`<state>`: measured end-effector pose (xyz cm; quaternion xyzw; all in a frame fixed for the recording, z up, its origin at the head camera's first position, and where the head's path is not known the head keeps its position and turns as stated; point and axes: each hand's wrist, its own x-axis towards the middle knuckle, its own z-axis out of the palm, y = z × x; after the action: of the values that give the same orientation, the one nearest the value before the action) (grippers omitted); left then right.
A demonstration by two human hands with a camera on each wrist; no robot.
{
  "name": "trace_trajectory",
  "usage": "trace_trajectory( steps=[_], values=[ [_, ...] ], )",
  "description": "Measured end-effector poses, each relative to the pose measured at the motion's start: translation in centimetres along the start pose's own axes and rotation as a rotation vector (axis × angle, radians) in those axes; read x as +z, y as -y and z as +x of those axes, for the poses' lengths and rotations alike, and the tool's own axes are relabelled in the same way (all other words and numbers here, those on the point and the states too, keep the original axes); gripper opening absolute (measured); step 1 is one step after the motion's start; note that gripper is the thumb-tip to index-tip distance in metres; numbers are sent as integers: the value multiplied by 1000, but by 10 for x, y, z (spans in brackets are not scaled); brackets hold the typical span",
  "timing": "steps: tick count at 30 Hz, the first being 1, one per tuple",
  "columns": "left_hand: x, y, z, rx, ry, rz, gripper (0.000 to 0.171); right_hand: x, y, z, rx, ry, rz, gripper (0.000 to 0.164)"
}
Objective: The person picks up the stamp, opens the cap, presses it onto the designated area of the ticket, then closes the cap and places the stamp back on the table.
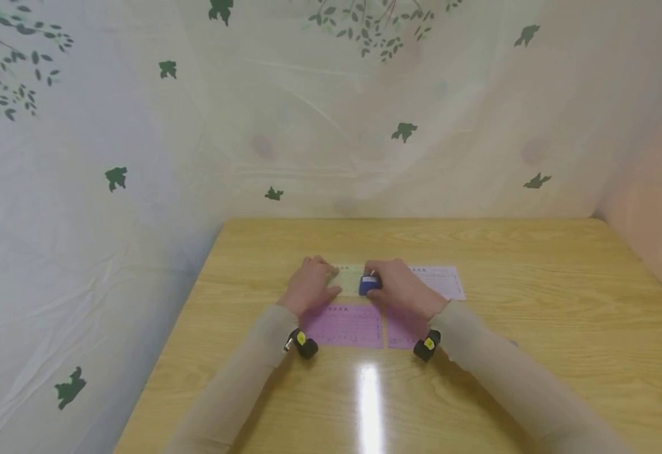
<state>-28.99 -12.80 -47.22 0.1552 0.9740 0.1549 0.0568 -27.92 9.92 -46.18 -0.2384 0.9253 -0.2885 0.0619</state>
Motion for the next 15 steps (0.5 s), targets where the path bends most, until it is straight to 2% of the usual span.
trace_trajectory(
  steps=[8, 15],
  values=[
    [-1, -7, 0, -4, -15, -3, 52, -7, -2, -2, -11, 6, 3, 17],
    [1, -8, 0, -18, -10, -1, 50, -3, -10, -2, -43, -18, 24, 18]
  ],
)
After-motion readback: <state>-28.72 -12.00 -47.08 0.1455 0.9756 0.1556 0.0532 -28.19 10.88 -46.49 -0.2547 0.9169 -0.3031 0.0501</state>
